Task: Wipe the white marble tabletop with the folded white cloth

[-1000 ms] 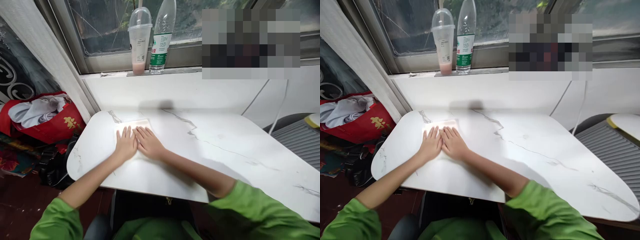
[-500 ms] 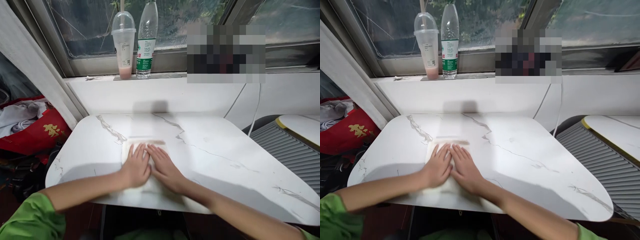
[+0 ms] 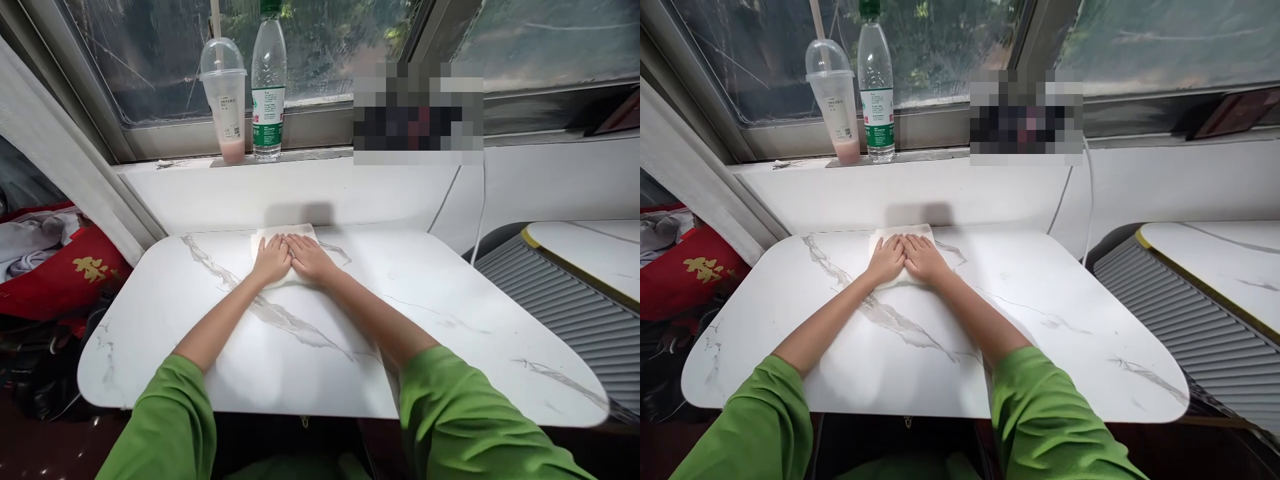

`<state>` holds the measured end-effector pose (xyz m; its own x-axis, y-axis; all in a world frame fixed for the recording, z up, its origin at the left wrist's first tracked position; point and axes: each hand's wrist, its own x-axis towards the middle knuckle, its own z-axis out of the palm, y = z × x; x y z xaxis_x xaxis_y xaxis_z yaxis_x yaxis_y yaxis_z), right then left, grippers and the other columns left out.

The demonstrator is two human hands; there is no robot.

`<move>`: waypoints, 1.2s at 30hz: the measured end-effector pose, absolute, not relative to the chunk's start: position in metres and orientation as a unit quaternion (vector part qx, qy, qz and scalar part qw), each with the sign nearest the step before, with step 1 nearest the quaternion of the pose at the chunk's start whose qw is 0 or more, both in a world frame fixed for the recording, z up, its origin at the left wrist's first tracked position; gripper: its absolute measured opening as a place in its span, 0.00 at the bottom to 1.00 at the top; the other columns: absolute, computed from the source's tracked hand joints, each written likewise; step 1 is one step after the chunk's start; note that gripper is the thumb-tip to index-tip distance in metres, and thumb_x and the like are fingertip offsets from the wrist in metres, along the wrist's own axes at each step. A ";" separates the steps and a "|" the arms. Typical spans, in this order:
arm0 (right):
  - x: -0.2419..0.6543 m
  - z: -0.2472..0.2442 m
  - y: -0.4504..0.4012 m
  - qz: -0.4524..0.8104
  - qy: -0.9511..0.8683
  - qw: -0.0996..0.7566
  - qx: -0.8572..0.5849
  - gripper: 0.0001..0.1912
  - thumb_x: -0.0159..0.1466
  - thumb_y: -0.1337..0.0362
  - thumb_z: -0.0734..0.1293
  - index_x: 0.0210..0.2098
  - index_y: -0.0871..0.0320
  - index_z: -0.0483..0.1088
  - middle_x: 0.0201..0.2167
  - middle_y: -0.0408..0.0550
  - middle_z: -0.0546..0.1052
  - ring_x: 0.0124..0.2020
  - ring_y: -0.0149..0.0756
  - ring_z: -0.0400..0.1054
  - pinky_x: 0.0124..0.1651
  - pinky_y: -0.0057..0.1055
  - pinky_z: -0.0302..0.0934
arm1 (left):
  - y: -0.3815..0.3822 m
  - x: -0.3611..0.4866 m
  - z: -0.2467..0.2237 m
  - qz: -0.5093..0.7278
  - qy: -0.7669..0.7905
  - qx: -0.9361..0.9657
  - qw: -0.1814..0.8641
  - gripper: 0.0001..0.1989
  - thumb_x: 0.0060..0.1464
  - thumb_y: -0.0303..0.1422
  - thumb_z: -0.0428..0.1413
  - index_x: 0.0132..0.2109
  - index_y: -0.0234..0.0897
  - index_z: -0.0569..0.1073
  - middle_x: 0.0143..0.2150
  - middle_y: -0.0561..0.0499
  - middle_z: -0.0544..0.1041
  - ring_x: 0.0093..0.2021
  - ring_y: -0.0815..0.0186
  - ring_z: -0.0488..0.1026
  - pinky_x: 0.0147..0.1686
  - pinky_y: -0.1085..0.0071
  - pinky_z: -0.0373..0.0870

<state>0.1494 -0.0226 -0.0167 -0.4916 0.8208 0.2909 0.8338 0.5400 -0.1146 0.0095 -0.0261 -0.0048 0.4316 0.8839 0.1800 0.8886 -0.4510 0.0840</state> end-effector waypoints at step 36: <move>0.221 -0.019 -0.002 0.014 -0.801 0.233 -0.551 0.26 0.61 0.68 0.51 0.59 0.59 0.59 0.58 0.52 0.67 0.60 0.43 0.59 0.62 0.47 0.50 | 0.008 0.090 -0.006 -0.202 -0.464 -0.856 -0.108 0.23 0.57 0.23 0.38 0.57 0.33 0.66 0.59 0.47 0.68 0.61 0.67 0.60 0.66 0.61 0.41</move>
<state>0.2212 -0.0023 -0.0187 -0.2844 0.8893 0.3580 0.8761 0.3927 -0.2795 0.0900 0.0075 -0.0059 0.4884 0.8375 0.2451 0.7500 -0.5465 0.3727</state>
